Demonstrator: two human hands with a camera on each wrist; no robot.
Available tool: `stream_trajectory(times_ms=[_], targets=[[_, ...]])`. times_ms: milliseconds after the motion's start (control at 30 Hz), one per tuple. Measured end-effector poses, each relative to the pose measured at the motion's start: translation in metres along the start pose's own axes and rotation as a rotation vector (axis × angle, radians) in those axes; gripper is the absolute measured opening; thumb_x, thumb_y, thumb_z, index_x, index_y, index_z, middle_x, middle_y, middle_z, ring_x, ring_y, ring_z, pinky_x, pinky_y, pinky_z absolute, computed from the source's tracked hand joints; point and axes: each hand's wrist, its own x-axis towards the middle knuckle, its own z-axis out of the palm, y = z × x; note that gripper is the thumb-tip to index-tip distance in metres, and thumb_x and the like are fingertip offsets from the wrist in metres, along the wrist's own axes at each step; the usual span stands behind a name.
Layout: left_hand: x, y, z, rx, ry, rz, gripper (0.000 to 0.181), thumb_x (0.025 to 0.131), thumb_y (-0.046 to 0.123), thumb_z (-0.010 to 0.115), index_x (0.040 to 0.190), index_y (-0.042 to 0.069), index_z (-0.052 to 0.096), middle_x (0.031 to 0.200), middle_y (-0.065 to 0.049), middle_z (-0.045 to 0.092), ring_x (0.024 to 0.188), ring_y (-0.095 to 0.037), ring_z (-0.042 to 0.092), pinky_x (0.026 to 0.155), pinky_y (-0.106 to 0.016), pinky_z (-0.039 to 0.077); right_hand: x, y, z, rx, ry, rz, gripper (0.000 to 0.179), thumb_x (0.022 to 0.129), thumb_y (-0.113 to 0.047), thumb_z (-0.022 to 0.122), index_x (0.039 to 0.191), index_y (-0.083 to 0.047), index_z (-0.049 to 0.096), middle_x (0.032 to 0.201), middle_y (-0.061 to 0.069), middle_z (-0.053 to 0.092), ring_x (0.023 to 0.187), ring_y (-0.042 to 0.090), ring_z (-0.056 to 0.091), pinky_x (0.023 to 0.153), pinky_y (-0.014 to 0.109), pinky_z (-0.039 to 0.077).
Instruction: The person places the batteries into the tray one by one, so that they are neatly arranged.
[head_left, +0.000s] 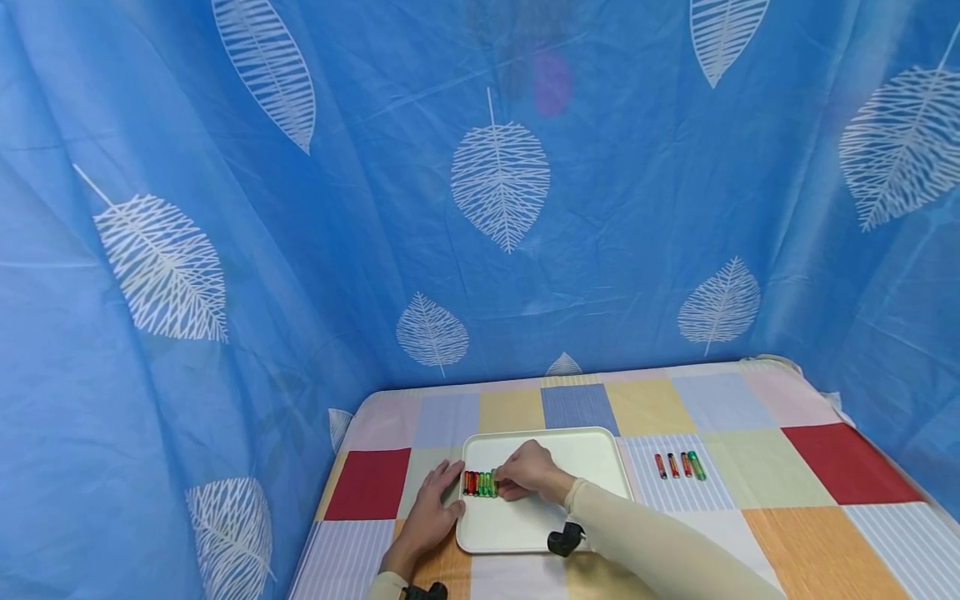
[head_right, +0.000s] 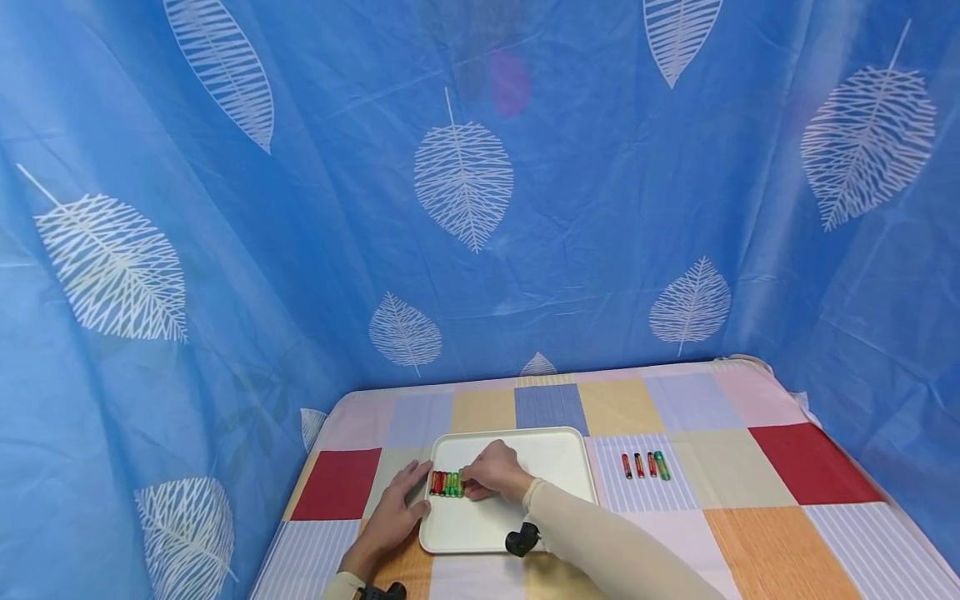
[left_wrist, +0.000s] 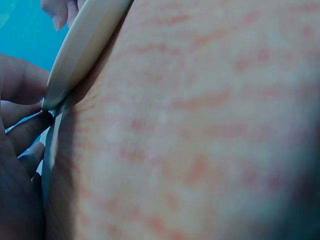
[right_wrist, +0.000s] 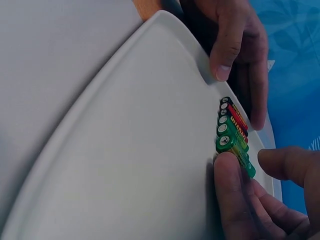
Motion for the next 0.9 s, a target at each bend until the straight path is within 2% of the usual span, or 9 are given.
stream_trajectory(times_ms=[333, 567, 900], targets=[[0.0, 0.0, -0.001, 0.014, 0.0, 0.01, 0.068, 0.093, 0.004, 0.069, 0.159, 0.006, 0.056, 0.171, -0.034, 0.036, 0.159, -0.067, 0.019, 0.123, -0.087, 0.017, -0.005, 0.004, -0.014, -0.004, -0.065, 0.018, 0.015, 0.093, -0.007, 0.079, 0.098, 0.007, 0.08, 0.078, 0.014, 0.079, 0.06, 0.011, 0.074, 0.062, 0.03, 0.067], [0.0, -0.001, 0.0, 0.012, 0.004, 0.01, 0.068, 0.092, 0.004, 0.07, 0.159, 0.005, 0.057, 0.171, -0.034, 0.037, 0.159, -0.068, 0.019, 0.123, -0.087, 0.017, -0.012, 0.003, -0.03, 0.003, -0.077, 0.017, 0.021, 0.095, -0.009, 0.079, 0.105, 0.009, 0.08, 0.082, 0.016, 0.08, 0.063, 0.012, 0.075, 0.064, 0.03, 0.068], [0.001, -0.003, 0.0, 0.024, 0.001, 0.017, 0.069, 0.091, 0.004, 0.069, 0.159, 0.006, 0.057, 0.17, -0.035, 0.038, 0.158, -0.068, 0.02, 0.123, -0.087, 0.017, -0.018, 0.003, -0.067, 0.08, -0.123, 0.015, 0.029, 0.097, -0.01, 0.076, 0.112, 0.014, 0.074, 0.085, 0.014, 0.079, 0.069, 0.012, 0.076, 0.07, 0.031, 0.068]])
